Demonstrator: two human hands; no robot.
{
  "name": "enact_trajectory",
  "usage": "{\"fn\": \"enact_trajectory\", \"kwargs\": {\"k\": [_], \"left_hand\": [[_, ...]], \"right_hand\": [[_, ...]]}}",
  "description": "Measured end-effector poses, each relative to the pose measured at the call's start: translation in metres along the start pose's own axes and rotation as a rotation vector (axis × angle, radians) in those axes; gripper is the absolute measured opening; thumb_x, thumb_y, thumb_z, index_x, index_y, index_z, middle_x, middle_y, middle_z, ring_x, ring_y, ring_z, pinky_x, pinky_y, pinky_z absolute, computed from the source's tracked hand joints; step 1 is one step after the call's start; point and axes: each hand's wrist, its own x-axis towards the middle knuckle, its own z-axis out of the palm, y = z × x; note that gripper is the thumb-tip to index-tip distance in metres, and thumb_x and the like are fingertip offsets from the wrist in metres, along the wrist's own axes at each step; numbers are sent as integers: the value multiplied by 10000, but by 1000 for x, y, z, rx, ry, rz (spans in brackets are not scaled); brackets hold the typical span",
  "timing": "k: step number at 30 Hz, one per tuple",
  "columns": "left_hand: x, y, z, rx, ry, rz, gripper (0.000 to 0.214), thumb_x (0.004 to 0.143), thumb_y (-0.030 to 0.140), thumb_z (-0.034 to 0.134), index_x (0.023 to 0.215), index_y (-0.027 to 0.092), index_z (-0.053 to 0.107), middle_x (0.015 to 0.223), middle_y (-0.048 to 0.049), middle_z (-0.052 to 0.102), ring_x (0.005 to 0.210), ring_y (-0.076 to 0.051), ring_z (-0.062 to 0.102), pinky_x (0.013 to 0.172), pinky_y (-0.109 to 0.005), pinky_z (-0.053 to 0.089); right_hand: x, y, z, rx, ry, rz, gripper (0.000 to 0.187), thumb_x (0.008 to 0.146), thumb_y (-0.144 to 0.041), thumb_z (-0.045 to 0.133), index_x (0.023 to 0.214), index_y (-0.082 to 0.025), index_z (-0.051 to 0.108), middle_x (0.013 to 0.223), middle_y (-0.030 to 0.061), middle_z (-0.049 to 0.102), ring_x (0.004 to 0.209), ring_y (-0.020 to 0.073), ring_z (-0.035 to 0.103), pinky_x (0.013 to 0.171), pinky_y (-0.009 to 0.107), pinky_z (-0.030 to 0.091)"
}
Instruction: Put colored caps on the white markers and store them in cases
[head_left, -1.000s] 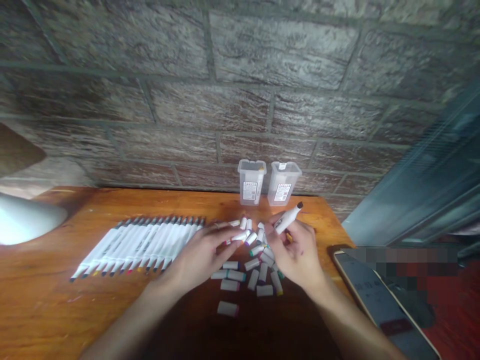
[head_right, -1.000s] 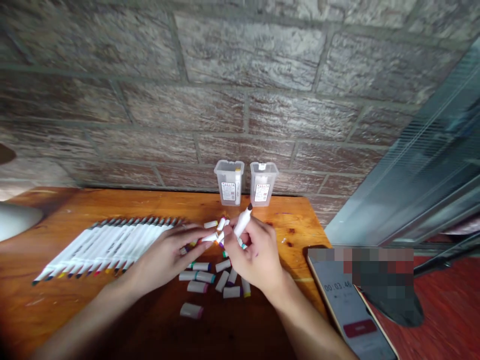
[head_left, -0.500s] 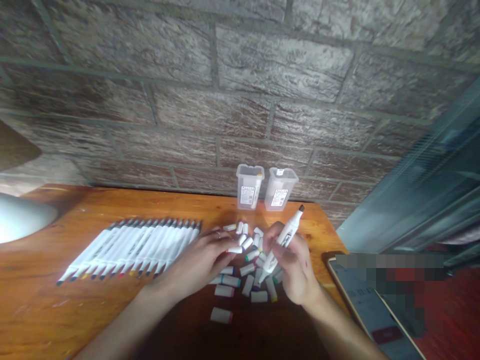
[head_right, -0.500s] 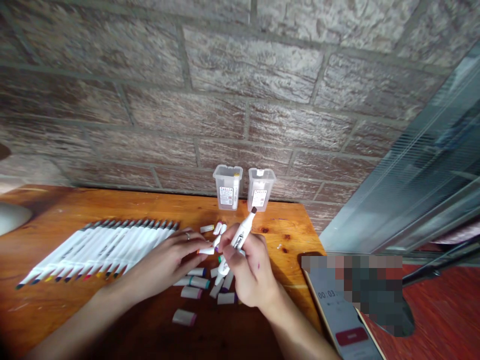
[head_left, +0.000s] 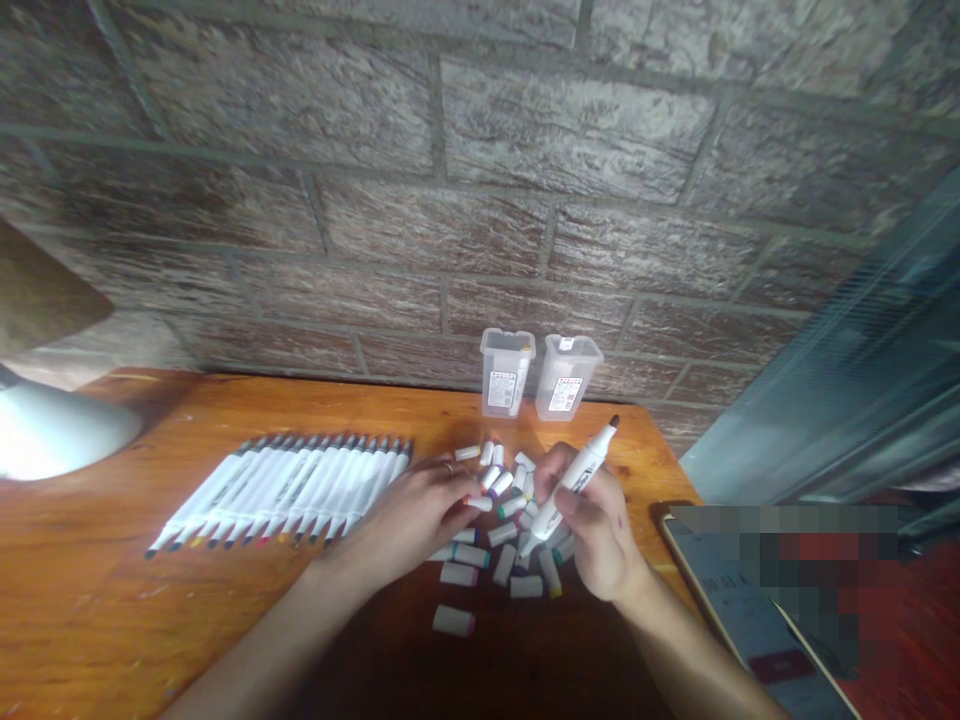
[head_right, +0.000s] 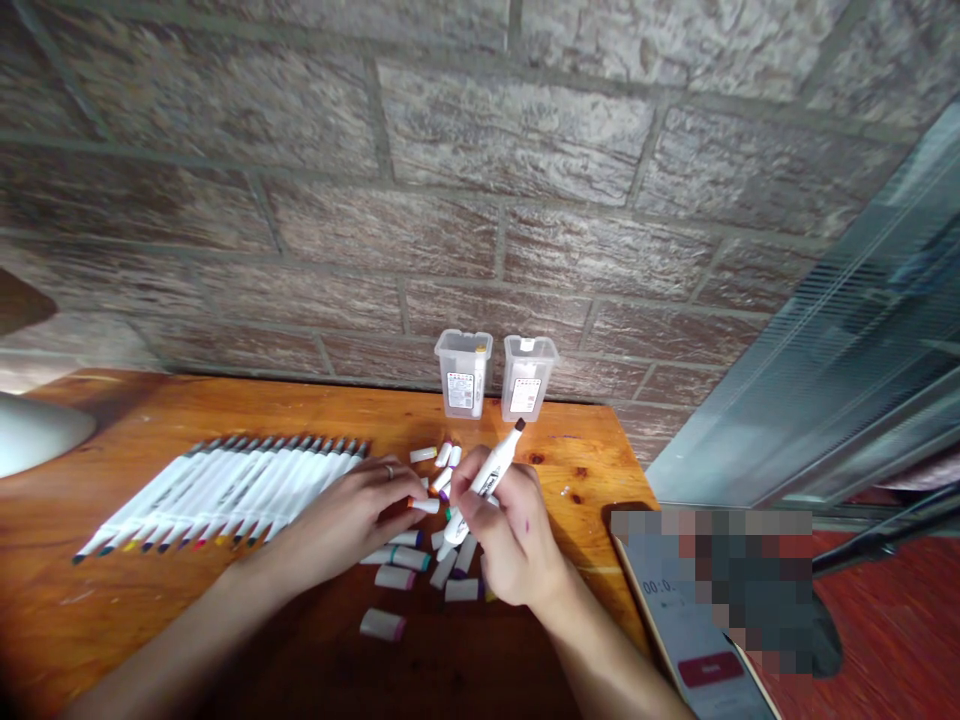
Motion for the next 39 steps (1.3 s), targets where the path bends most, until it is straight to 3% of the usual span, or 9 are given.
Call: {"fn": "enact_trajectory", "kwargs": {"k": [6,12,19,26,32,35,39], "left_hand": [[1,-1,2,32,-43,28,124,925,179,604,845,217,691,941,-26,747,885,-189,685,852,-310,505],[-1,-1,3,35,-15,30,95,917,193,624,856,219,692,986,-39,750,918,-201,688,844,-318,515],[1,1,1,-27,32,28,106,938,208,606,905,206,706,944,-30,751,927,-198,678,874,-320,491],[4,18,-12,-459,206,-183,116,917,264,650,913,183,734,934,-42,765,857,-162,694,796,-258,515],[5,25,-24,-796,329,-393,216,831,360,750,814,145,738,791,-48,747,718,-144,653,721,-251,519],[2,23,-20,-964,292,-436,261,819,406,761,882,153,762,777,-41,729,656,-114,598,644,-228,486],[-2,21,-10,-1203,142,-439,335,801,411,781,1038,174,769,720,-18,686,579,-82,524,553,-202,425]], "right_hand": [[2,-2,-2,39,5,20,266,879,-422,522,728,-207,560,623,-22,478,551,143,421,530,283,305],[3,-1,0,264,-47,104,268,908,-402,521,736,-201,567,549,-56,391,499,119,337,499,270,260],[8,0,2,410,-30,216,211,891,-369,606,780,-190,585,581,-69,433,461,80,323,453,232,252],[12,-2,0,393,-92,234,233,893,-363,625,752,-178,611,559,-73,421,446,64,305,436,210,238],[14,-2,0,415,-216,363,221,857,-336,625,712,-171,603,548,-76,440,432,55,292,419,202,246],[14,-3,-2,335,-323,406,218,852,-311,610,688,-169,597,537,-70,453,442,63,339,429,205,277],[14,-7,-2,275,-485,363,215,861,-294,605,691,-163,611,577,-49,506,500,75,419,468,206,319]]}}
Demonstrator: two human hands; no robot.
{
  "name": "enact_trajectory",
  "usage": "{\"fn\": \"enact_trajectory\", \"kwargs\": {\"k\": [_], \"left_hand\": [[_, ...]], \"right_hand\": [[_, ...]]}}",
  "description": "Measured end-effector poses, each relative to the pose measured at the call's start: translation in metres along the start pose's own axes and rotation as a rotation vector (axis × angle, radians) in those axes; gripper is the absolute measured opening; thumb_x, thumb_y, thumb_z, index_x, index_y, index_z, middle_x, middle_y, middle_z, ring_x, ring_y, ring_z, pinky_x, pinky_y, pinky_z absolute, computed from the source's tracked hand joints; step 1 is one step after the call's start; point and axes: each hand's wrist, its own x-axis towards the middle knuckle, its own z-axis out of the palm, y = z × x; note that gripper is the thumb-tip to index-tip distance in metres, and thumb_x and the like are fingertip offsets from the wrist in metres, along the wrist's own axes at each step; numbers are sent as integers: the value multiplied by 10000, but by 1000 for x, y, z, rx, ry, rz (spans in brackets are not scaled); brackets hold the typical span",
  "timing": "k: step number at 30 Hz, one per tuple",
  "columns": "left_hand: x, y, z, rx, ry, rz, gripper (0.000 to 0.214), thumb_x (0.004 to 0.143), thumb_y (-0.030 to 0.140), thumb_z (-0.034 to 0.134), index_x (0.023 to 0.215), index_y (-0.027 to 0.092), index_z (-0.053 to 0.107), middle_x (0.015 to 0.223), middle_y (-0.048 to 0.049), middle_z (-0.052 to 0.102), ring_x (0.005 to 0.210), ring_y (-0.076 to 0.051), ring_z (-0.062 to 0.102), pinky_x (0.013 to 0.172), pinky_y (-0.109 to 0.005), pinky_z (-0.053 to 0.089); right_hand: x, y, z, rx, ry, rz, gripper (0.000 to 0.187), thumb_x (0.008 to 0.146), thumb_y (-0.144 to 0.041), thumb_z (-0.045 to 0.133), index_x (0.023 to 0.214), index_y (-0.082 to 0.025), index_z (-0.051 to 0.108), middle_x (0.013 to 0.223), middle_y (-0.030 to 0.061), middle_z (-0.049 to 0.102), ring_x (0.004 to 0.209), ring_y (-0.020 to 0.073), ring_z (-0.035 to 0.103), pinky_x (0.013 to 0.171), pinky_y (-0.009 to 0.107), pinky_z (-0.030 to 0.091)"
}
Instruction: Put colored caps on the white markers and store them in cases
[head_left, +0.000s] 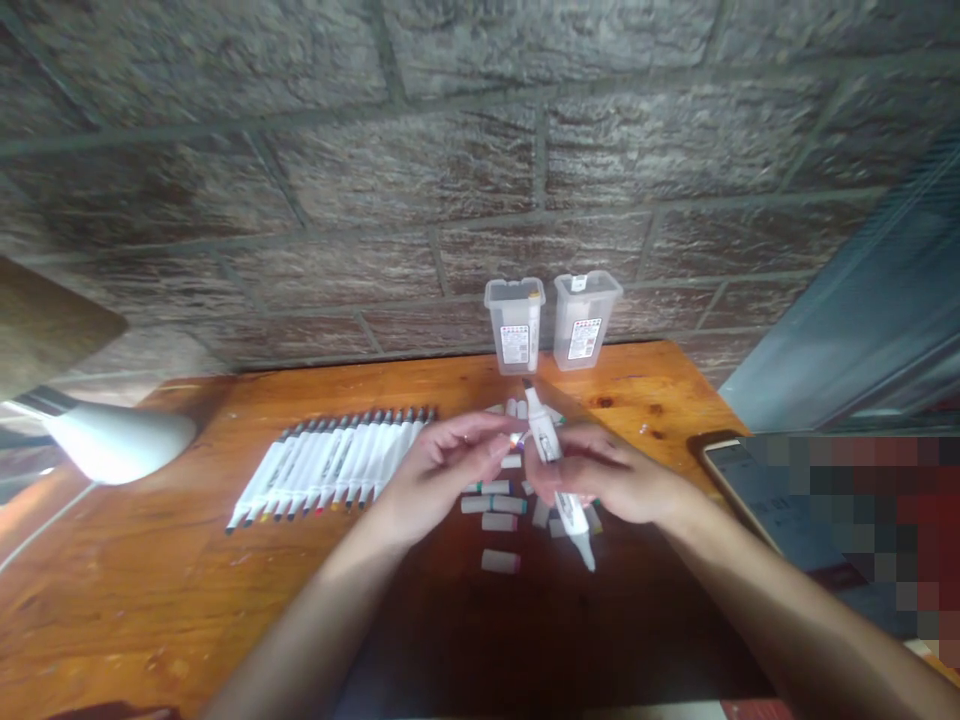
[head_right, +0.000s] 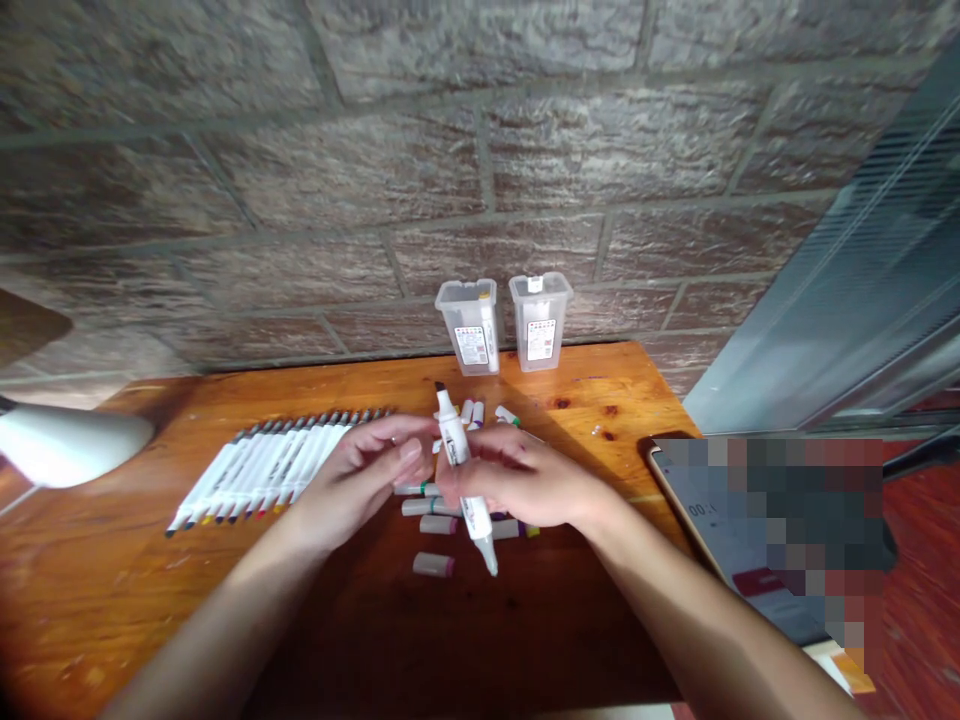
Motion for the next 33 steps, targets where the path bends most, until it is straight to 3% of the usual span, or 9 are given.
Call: {"fn": "enact_trajectory", "kwargs": {"k": [5,9,15,20,28,33], "left_hand": [[-3,5,8,-84,-145,-53,252,797,338,794,990,175,794,828,-52,734,677,-118,630,611,-212,490],[-4,14,10,-98,-163,1,156,784,287,807,897,179,809,798,-42,745,684,-116,653,616,-191,509],[-5,17,9,-111,-116,45,144,744,260,836,838,163,788,666,-18,724,545,-112,655,523,-184,507],[-6,18,8,-118,-116,104,94,776,201,802,860,165,775,626,-4,707,522,-113,654,519,-194,525],[-5,23,9,-22,-4,124,173,730,294,834,801,154,760,602,-4,687,512,-123,624,535,-237,529],[-5,22,9,12,27,98,214,705,328,847,780,150,754,630,-14,696,542,-123,616,541,-235,508]], "right_hand": [[-2,-1,5,-40,-191,1,174,874,-249,632,734,-146,632,667,-20,577,592,85,510,552,208,378],[-3,2,6,-30,-244,72,221,888,-334,668,801,-132,664,676,-10,583,587,88,507,536,213,362],[-2,7,4,-63,-180,122,353,828,-470,738,834,-120,698,659,-18,553,567,74,429,504,210,313],[-1,8,5,-93,-124,147,405,823,-524,728,874,-121,736,693,3,603,589,79,463,514,199,356],[0,11,2,-105,-43,65,354,829,-450,748,991,-136,780,733,25,663,633,105,530,563,216,439],[1,11,5,28,-36,89,316,778,-343,811,1025,-150,769,820,29,711,701,115,601,661,241,512]]}}
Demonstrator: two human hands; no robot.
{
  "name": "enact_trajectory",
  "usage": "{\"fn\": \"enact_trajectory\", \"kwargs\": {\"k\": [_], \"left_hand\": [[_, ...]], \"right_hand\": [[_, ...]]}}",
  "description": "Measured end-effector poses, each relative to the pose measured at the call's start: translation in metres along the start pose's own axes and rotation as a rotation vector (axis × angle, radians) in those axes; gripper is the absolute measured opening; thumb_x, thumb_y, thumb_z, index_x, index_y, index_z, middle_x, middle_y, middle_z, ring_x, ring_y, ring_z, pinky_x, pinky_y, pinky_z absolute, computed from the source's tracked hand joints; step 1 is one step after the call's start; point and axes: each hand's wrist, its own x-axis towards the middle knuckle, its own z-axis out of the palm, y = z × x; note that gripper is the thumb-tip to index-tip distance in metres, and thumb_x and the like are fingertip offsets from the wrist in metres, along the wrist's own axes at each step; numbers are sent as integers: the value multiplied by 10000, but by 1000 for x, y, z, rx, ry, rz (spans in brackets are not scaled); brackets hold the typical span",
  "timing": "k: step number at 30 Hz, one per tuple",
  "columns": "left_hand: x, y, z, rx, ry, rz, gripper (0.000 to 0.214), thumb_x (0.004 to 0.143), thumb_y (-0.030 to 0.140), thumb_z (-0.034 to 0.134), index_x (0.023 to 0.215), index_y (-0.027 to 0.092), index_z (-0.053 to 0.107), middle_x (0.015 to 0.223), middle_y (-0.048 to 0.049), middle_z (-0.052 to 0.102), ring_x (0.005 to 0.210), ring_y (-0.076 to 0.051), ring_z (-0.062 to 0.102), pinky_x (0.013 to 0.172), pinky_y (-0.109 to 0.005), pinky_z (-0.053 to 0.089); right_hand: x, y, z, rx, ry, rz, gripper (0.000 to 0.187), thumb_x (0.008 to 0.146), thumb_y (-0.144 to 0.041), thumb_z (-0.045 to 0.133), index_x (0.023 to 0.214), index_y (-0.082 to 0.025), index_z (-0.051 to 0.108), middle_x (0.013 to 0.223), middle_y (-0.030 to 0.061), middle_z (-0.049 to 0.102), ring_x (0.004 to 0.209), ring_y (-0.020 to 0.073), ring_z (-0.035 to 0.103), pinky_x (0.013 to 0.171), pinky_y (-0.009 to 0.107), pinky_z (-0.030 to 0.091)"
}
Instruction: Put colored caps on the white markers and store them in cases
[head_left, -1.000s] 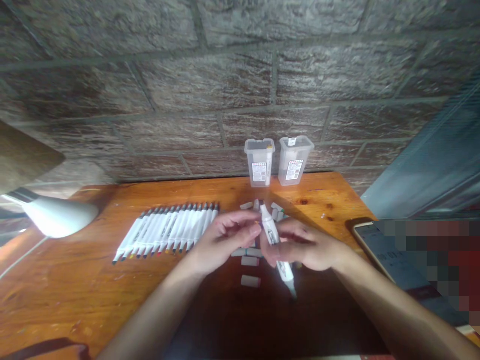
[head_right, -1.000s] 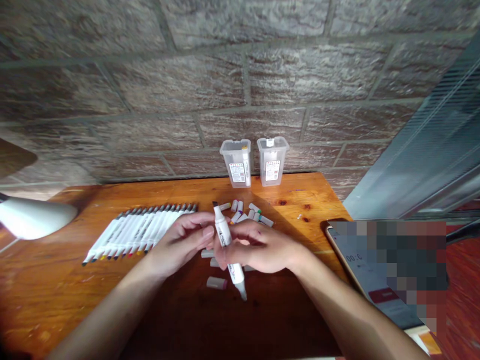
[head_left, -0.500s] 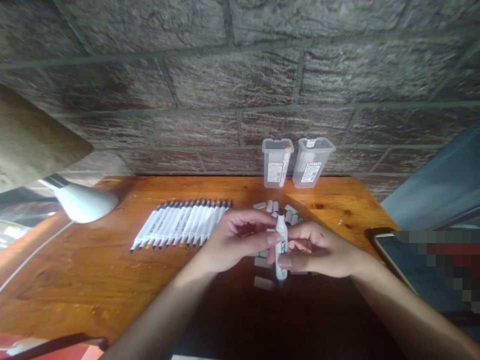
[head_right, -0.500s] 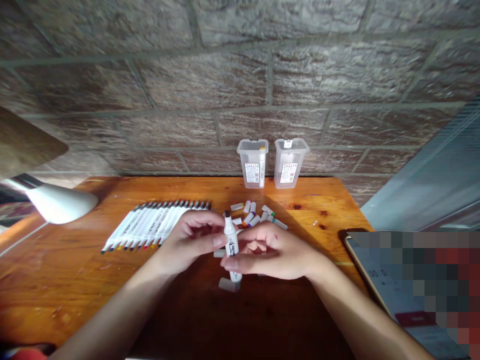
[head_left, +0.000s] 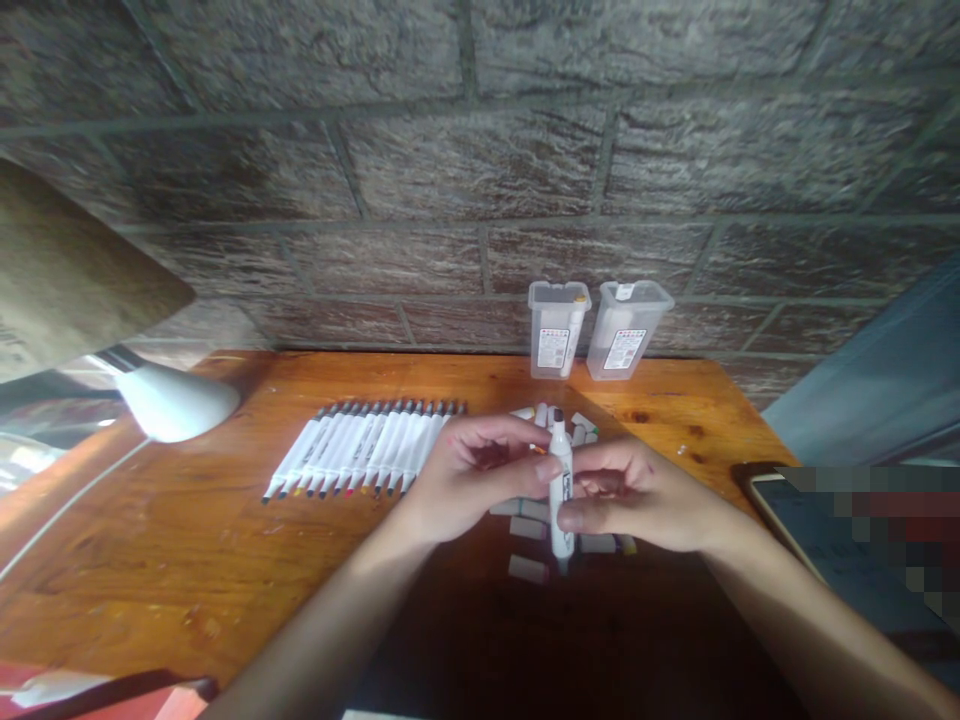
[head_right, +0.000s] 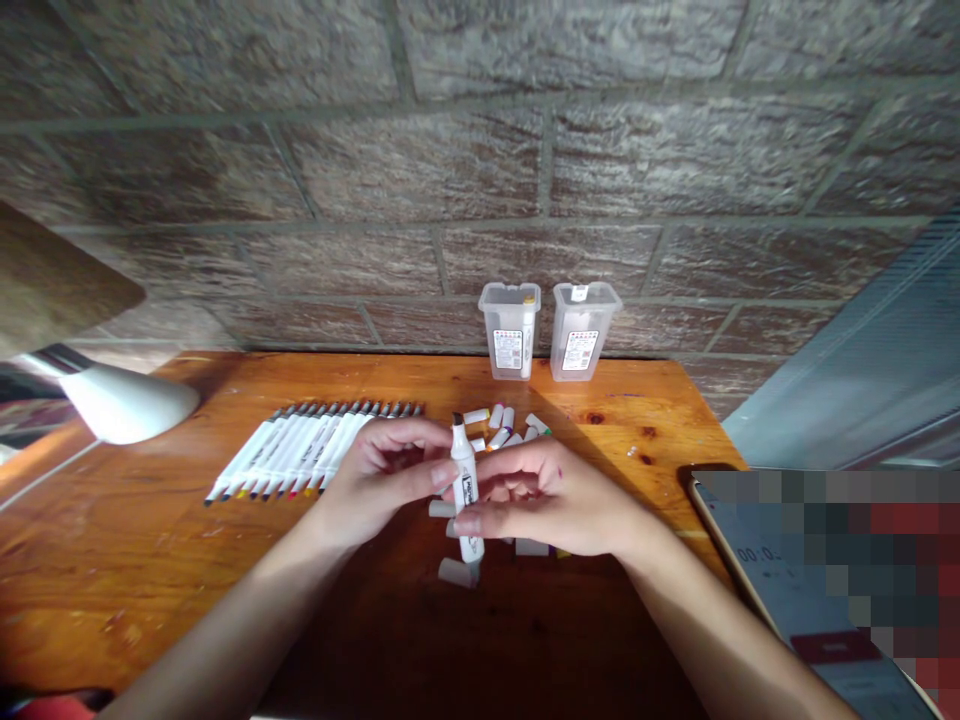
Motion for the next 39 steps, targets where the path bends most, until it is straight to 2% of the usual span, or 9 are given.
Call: {"fn": "enact_trajectory", "kwargs": {"k": [3,9,17,25,32,35,39], "left_hand": [[0,-1,0,39,23,13,204,677,301,861,744,146,747,624,-9,685,544,-108,593,524,-214,476],[1,1,1,9,2,5,185,676,261,856,743,149,723,585,17,667,480,-102,583,477,-213,468],[0,1,0,6,-24,9,164,703,238,840,778,150,724,583,24,663,464,-93,584,453,-195,460],[0,1,-1,56,-12,6,203,726,314,826,801,153,727,547,22,635,469,-112,584,473,-220,478],[0,0,-1,21,4,9,192,721,297,833,813,157,740,605,14,675,506,-112,599,507,-223,481],[3,-1,-6,30,72,27,203,753,336,815,825,155,753,680,-4,703,571,-108,605,569,-227,486],[11,-5,-21,171,276,92,252,828,411,741,838,159,742,587,27,615,550,-93,525,581,-218,433]], "right_hand": [[1,-1,2,68,17,14,282,763,-279,824,1006,-155,753,831,20,722,701,99,617,681,225,518],[1,-2,3,17,-2,19,210,818,-296,779,972,-157,748,800,16,713,596,65,529,543,174,445],[0,0,2,-22,-25,-1,239,874,-298,724,1074,-170,751,850,29,714,605,69,549,555,177,472],[-1,-1,1,-52,-43,-13,265,907,-332,682,1108,-167,735,794,11,669,568,61,513,550,182,447],[-1,-5,2,-16,-49,-11,257,916,-331,669,1109,-167,718,902,43,710,574,55,507,560,189,461],[-2,-9,-4,-43,19,5,259,899,-344,690,1080,-161,717,851,32,699,562,61,505,535,193,451],[-3,-5,-16,-39,236,-48,284,861,-369,732,1044,-153,714,713,-4,633,510,65,453,482,204,400]]}}
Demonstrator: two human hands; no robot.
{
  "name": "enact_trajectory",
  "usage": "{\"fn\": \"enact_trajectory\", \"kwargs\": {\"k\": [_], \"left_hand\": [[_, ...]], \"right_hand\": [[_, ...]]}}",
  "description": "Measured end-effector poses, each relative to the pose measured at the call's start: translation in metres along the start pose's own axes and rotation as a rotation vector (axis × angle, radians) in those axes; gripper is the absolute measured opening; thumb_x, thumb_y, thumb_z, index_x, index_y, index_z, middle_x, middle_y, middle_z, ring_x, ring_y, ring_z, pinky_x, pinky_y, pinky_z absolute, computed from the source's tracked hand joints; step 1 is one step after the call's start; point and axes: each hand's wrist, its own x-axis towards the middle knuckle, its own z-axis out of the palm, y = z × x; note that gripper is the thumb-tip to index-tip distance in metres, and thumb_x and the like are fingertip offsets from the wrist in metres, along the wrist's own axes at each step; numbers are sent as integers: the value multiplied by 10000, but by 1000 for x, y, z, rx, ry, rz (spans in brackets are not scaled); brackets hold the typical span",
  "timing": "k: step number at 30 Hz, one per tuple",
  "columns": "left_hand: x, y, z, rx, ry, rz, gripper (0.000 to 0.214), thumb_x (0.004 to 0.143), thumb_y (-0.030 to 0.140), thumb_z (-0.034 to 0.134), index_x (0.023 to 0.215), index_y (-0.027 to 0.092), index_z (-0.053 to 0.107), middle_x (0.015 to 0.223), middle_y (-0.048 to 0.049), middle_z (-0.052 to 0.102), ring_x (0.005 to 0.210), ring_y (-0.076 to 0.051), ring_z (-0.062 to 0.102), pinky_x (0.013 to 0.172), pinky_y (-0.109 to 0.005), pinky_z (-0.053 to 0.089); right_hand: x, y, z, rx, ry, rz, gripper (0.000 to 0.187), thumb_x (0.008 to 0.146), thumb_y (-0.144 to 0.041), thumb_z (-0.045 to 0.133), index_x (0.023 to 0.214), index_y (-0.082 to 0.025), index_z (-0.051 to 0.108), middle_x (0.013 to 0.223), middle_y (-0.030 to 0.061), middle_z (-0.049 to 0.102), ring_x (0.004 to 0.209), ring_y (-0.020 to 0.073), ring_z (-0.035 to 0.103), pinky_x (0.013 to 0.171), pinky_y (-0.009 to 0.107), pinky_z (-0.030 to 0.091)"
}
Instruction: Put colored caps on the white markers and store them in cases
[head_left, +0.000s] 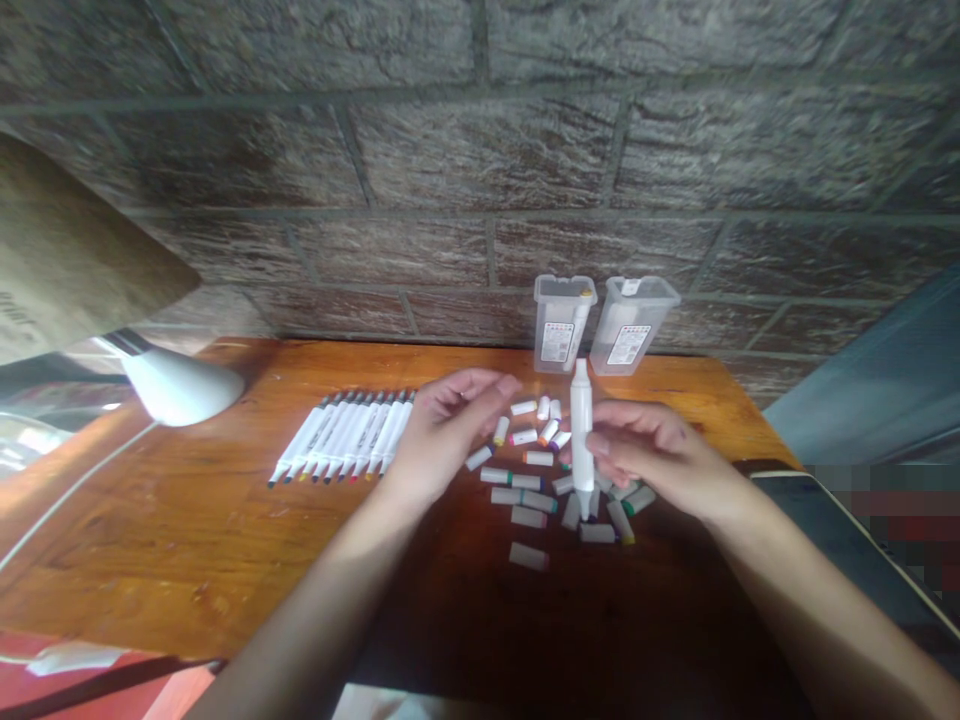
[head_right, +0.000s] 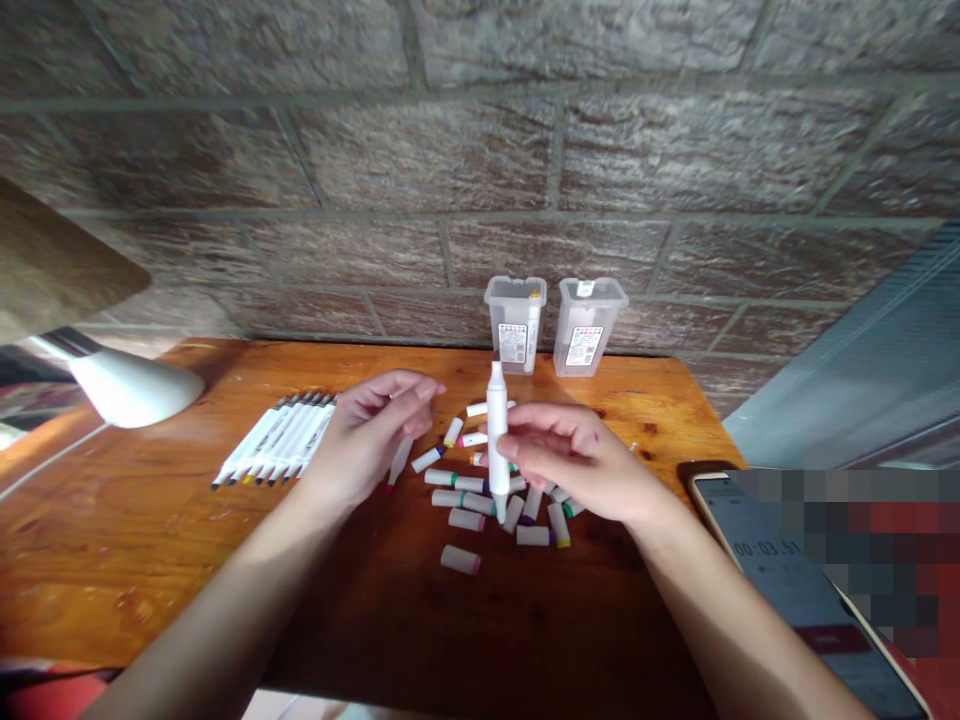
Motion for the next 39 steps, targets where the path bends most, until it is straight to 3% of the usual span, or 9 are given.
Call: {"fn": "enact_trajectory", "kwargs": {"k": [3,8,12,19,25,29,34,39], "left_hand": [[6,-7,-8,355,58,56,263,862,419,691,847,160,735,723,-17,706,653,-137,602,656,-246,456],[6,-23,-9,883,-221,214,191,928,310,596,931,205,755,944,-55,771,871,-217,678,813,-317,473],[6,-36,-6,1010,-401,331,180,915,206,599,1002,220,756,1016,-61,767,971,-249,663,908,-368,459],[7,-40,-6,1124,-449,339,224,917,189,593,1084,217,740,1033,-78,760,997,-268,660,935,-407,462],[7,-33,-5,904,-364,330,241,970,194,510,1106,177,709,1087,-92,731,1014,-234,667,923,-371,491],[6,-33,-3,631,-262,288,185,929,247,611,1075,194,712,1076,-69,740,994,-205,687,907,-330,520],[6,-31,1,239,-106,178,373,831,263,739,1186,181,656,1035,-64,748,945,-177,702,924,-321,542],[9,-24,3,0,-18,111,408,729,221,827,1105,164,678,966,-46,754,938,-162,705,961,-329,542]], "right_hand": [[4,8,-5,61,114,-28,275,845,-379,745,995,-151,706,631,-35,555,487,65,408,459,209,347],[9,14,-5,125,181,-51,231,825,-362,764,914,-159,697,602,-58,516,484,51,370,462,203,285],[10,13,-5,149,195,-68,200,846,-347,746,886,-158,694,589,-61,513,482,42,366,461,198,255],[10,14,-5,139,211,-75,210,841,-357,746,863,-156,689,581,-63,497,472,41,351,451,208,226],[11,13,-6,160,204,-95,173,854,-323,738,821,-162,683,604,-53,515,481,39,354,458,216,226],[12,13,-7,173,226,-107,156,850,-303,739,792,-170,680,570,-58,500,472,48,349,459,228,222],[12,13,-7,137,247,-101,160,857,-307,725,788,-169,679,585,-50,512,488,49,358,464,226,223],[13,15,-7,110,239,-72,185,854,-321,719,769,-168,658,607,-49,518,485,44,352,459,217,236]]}}
